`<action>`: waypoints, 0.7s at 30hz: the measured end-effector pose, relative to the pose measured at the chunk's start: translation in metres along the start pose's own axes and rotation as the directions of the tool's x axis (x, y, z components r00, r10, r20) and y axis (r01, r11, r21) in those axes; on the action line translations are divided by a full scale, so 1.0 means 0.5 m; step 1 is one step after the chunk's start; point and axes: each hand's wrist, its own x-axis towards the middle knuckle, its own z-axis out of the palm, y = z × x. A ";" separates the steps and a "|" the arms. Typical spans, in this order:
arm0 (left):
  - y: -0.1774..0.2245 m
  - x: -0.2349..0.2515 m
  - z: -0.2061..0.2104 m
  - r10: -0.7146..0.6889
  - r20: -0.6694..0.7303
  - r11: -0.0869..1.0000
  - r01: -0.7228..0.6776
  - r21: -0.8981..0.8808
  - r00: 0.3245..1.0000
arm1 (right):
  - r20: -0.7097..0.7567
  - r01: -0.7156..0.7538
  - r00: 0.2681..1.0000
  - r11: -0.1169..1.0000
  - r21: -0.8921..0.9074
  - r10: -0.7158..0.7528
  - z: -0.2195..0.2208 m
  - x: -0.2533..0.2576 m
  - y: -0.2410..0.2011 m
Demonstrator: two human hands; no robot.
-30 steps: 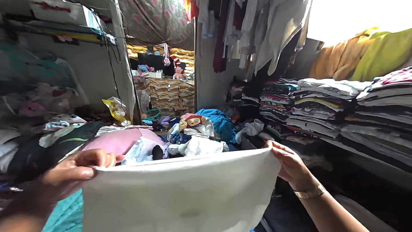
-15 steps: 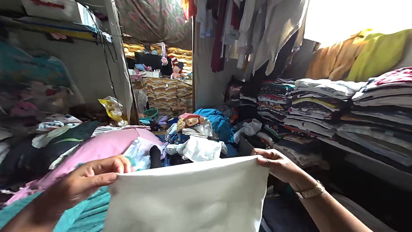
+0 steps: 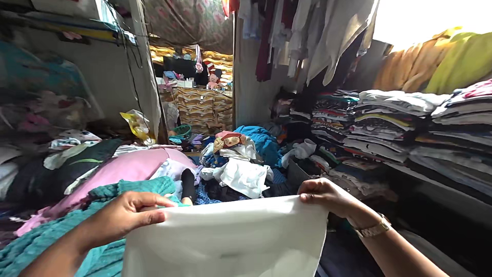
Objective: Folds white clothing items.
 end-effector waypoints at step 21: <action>0.007 0.000 0.062 0.372 0.213 0.850 -0.239 -0.470 0.903 | 0.136 0.183 0.967 0.960 0.214 -0.214 0.031 -0.017 0.036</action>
